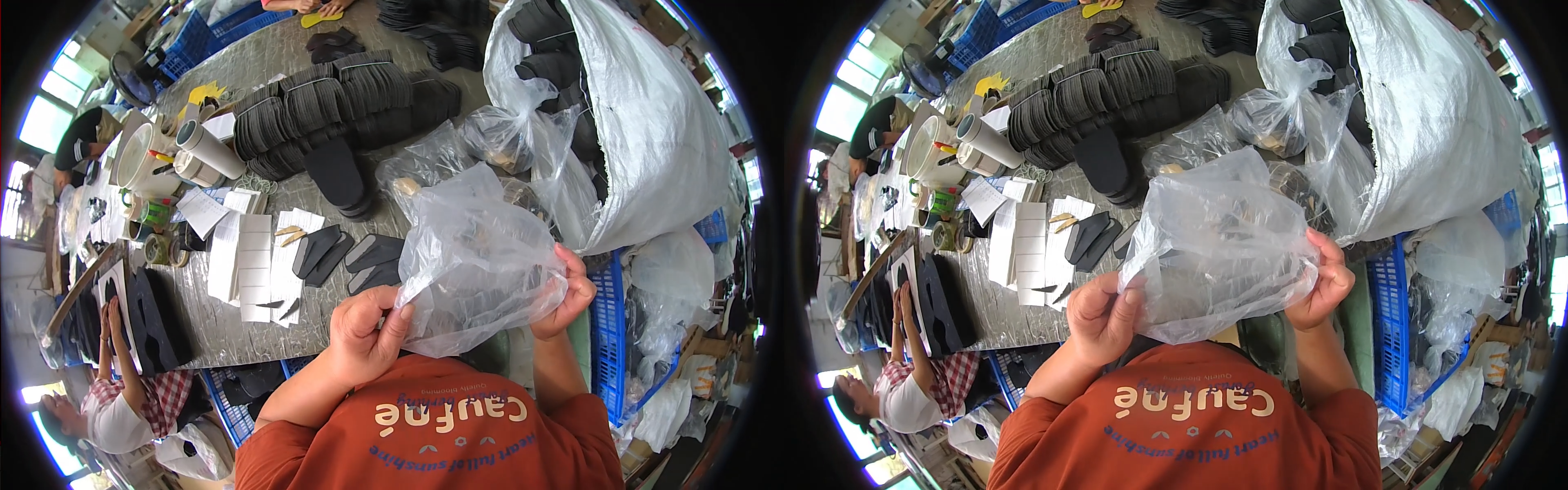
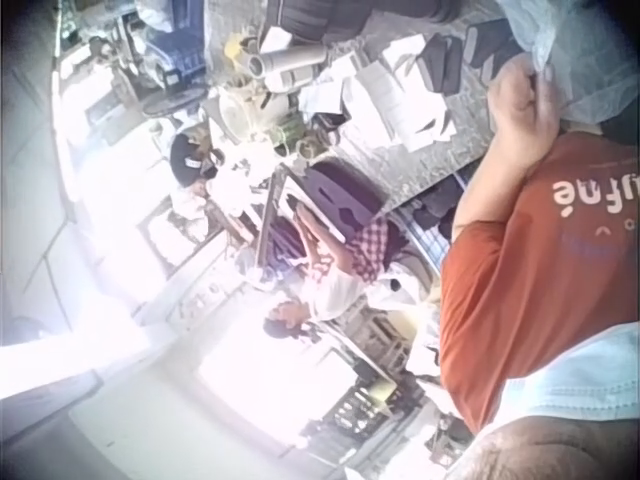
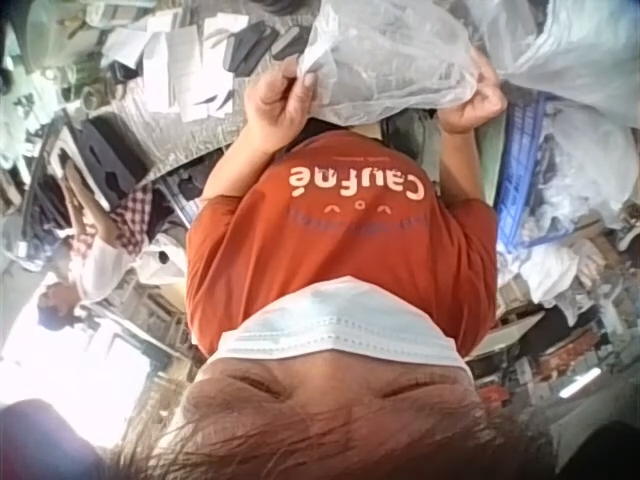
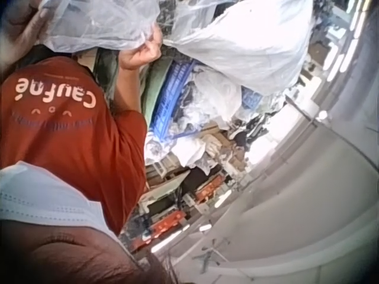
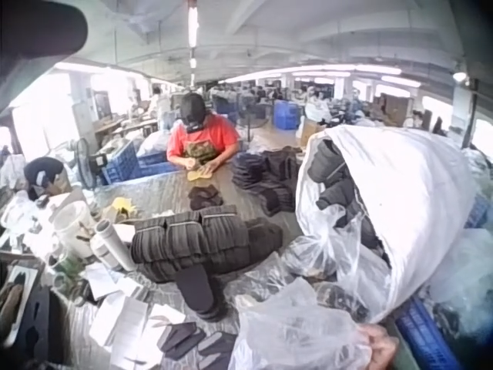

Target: Sorting shoe upper components, inserting wooden pegs, and placing them into plastic bags.

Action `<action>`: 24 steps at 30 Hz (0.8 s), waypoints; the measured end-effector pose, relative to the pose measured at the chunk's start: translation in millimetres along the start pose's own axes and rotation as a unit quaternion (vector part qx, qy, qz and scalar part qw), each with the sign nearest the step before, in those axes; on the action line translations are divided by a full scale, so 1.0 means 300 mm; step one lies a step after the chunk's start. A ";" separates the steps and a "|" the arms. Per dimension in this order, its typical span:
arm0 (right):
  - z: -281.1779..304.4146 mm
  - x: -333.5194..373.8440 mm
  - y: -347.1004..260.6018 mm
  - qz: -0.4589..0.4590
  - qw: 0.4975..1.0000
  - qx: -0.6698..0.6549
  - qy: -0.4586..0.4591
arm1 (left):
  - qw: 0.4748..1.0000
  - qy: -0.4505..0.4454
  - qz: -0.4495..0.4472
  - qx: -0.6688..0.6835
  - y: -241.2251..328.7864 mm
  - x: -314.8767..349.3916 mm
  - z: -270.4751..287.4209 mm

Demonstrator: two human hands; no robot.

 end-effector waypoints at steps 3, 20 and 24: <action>0.016 -0.006 -0.010 0.005 1.000 0.017 0.014 | 1.000 -0.001 -0.001 0.014 0.012 -0.007 -0.006; 0.020 -0.030 -0.060 0.026 0.999 0.047 0.000 | 1.000 -0.001 0.008 0.021 0.021 0.005 -0.012; 0.017 -0.026 -0.057 0.023 0.999 0.040 0.001 | 0.999 0.008 0.014 0.031 0.011 0.014 -0.009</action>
Point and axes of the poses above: each hand's wrist, its own x-axis away from the middle knuckle, its own z-axis out of the back of the hand, y = z × x, the point moved 9 cm from there along -x, towards the middle knuckle, and after that the axes turned 3 degrees about -z, right-handed, at the moved point
